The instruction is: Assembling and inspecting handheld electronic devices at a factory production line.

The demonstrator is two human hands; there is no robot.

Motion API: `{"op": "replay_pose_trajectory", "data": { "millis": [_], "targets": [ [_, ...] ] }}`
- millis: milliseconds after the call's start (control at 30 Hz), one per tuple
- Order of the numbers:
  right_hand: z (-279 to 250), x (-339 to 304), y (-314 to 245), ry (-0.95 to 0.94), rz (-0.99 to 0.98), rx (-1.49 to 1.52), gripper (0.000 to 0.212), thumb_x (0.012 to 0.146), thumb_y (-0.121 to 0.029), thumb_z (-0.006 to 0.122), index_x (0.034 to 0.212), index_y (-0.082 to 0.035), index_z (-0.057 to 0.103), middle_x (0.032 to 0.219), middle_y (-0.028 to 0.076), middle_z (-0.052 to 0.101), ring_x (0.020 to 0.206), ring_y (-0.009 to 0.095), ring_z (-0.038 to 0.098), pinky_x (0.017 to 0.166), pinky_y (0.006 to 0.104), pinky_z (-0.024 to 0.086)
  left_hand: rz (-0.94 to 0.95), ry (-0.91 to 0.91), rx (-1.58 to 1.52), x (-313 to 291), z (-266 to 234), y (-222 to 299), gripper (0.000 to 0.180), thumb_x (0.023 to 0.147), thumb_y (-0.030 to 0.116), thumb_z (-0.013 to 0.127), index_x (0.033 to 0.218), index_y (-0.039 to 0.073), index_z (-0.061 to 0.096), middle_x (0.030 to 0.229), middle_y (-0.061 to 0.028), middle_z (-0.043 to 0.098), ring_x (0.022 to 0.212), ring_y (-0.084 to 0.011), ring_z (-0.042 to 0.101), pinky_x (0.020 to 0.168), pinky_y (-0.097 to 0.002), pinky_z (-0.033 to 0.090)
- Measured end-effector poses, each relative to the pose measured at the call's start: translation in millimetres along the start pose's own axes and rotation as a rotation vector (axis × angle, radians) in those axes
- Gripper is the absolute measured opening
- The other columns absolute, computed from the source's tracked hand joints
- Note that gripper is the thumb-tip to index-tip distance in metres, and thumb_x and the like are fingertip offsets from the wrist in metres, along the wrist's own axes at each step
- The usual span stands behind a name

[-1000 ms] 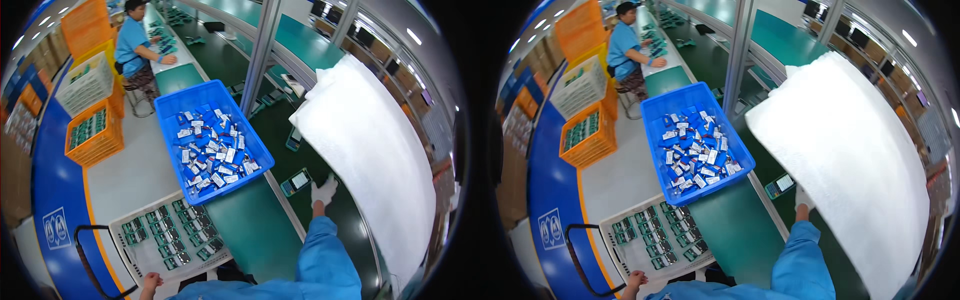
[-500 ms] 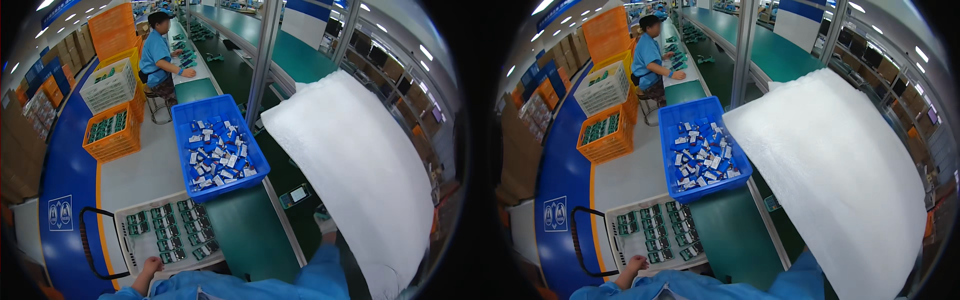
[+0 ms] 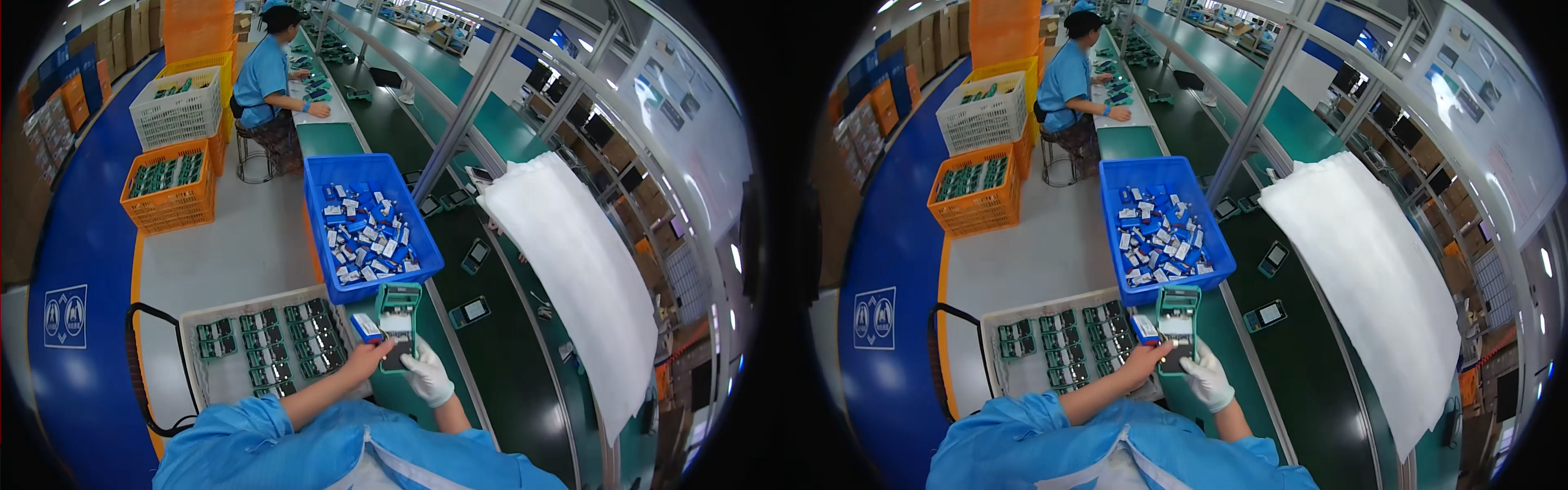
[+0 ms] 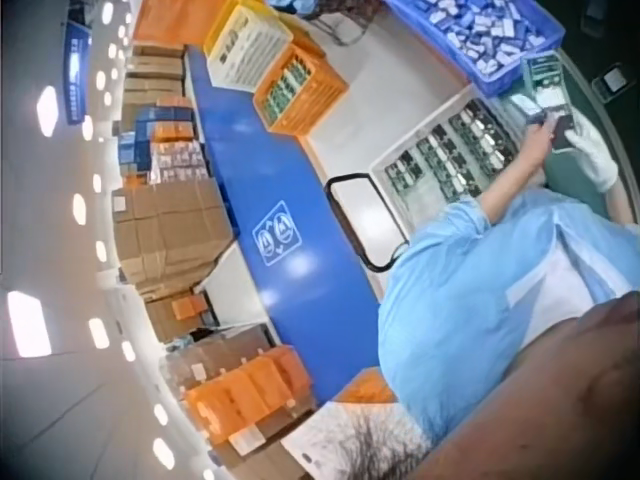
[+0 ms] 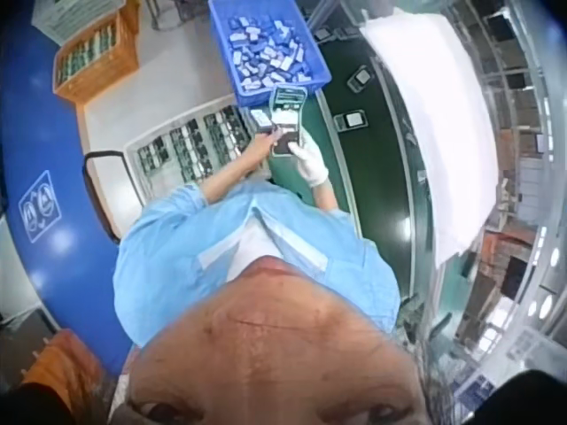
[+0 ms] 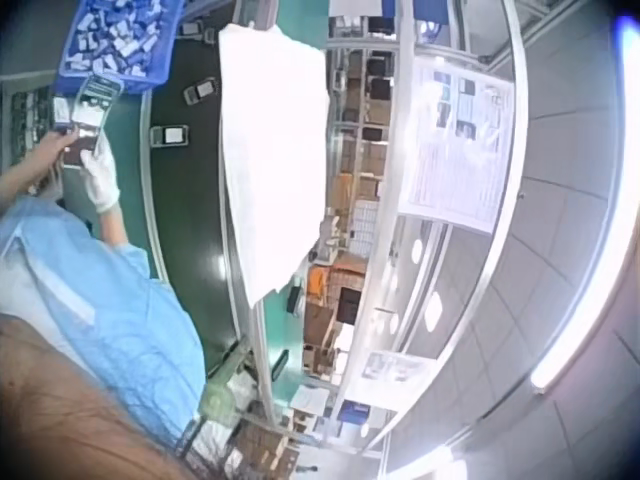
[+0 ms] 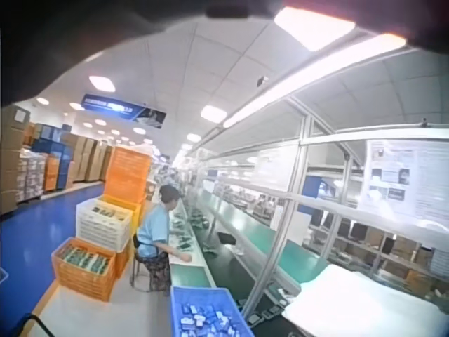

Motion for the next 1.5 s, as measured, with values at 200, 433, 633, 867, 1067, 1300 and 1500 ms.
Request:
{"op": "replay_pose_trajectory", "data": {
  "millis": [200, 433, 633, 867, 1067, 1300, 1500],
  "targets": [
    [74.7, 0.2, -58.7, 0.280, -0.681, -1.635, 0.088, 0.081, -0.060, 0.058, 0.141, 0.000, 0.034, 0.147, 0.027, 0.027, 0.135, 0.048, 0.025, 0.108, 0.0551, 0.022, 0.492, 0.144, 0.830, -60.1, -4.7, 108.8, 0.060, 0.087, 0.011, 0.048, 0.144, 0.006, 0.029, 0.097, -0.0259, 0.063, 0.088, -0.0435, 0.060, 0.076, -0.0481, 0.048],
    [86.9, -6.6, -49.8, 0.324, -0.790, -1.474, 0.081, 0.081, -0.061, 0.057, 0.136, -0.002, 0.043, 0.145, 0.026, 0.029, 0.135, 0.050, 0.023, 0.109, 0.0565, 0.020, 0.390, -0.006, 1.082, -105.8, 14.9, 131.6, 0.078, 0.082, 0.011, 0.048, 0.149, 0.001, 0.009, 0.106, -0.0300, 0.057, 0.091, -0.0445, 0.060, 0.082, -0.0514, 0.047],
    [114.3, -34.1, -59.6, 0.188, -1.124, -1.639, 0.044, 0.088, -0.047, 0.054, 0.112, -0.012, 0.067, 0.131, 0.020, 0.048, 0.128, 0.047, 0.036, 0.105, 0.0631, 0.023, 0.490, -0.105, 1.044, -104.9, 15.5, 127.1, 0.058, 0.081, 0.013, 0.049, 0.134, -0.004, 0.032, 0.100, -0.0304, 0.059, 0.091, -0.0426, 0.061, 0.081, -0.0500, 0.048],
    [98.6, -27.6, -58.0, 0.103, -0.891, -1.518, 0.039, 0.093, -0.040, 0.049, 0.113, -0.010, 0.065, 0.134, 0.014, 0.051, 0.130, 0.047, 0.033, 0.108, 0.0635, 0.016, 0.554, 0.006, 1.327, -113.1, 35.1, 128.1, 0.046, 0.081, 0.013, 0.050, 0.122, -0.007, 0.044, 0.089, -0.0261, 0.062, 0.068, -0.0404, 0.061, 0.064, -0.0474, 0.051],
    [90.9, -34.8, -72.8, 0.188, -0.971, -1.392, 0.052, 0.089, -0.049, 0.049, 0.119, -0.008, 0.059, 0.138, 0.018, 0.046, 0.130, 0.047, 0.034, 0.108, 0.0624, 0.018, 0.633, 0.050, 1.481, -128.2, 64.2, 140.0, 0.076, 0.080, 0.010, 0.053, 0.146, -0.004, 0.020, 0.088, -0.0217, 0.062, 0.069, -0.0364, 0.062, 0.061, -0.0449, 0.051],
    [79.9, -25.1, -70.8, 0.137, -0.923, -1.413, 0.041, 0.091, -0.036, 0.050, 0.115, -0.005, 0.064, 0.119, 0.009, 0.064, 0.129, 0.036, 0.042, 0.111, 0.0614, 0.013, 0.568, 0.075, 1.410, -113.3, 65.0, 141.1, 0.080, 0.081, 0.013, 0.056, 0.148, -0.001, 0.014, 0.085, -0.0214, 0.062, 0.069, -0.0352, 0.063, 0.063, -0.0458, 0.050],
    [79.1, -30.0, -59.5, 0.130, -0.967, -1.547, 0.024, 0.080, -0.010, 0.053, 0.099, -0.012, 0.069, 0.097, 0.000, 0.071, 0.108, 0.025, 0.061, 0.111, 0.0606, 0.017, 0.246, 0.071, 0.994, -90.8, 37.7, 97.5, 0.072, 0.082, 0.019, 0.056, 0.142, -0.004, 0.023, 0.096, -0.0297, 0.062, 0.081, -0.0439, 0.062, 0.072, -0.0497, 0.049]
  ]
}}
Point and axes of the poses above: each hand's wrist, its own x-axis towards the middle knuckle, its own z-axis out of the palm, y = z × x, the point moved 8 cm from there along x, towards the middle knuckle
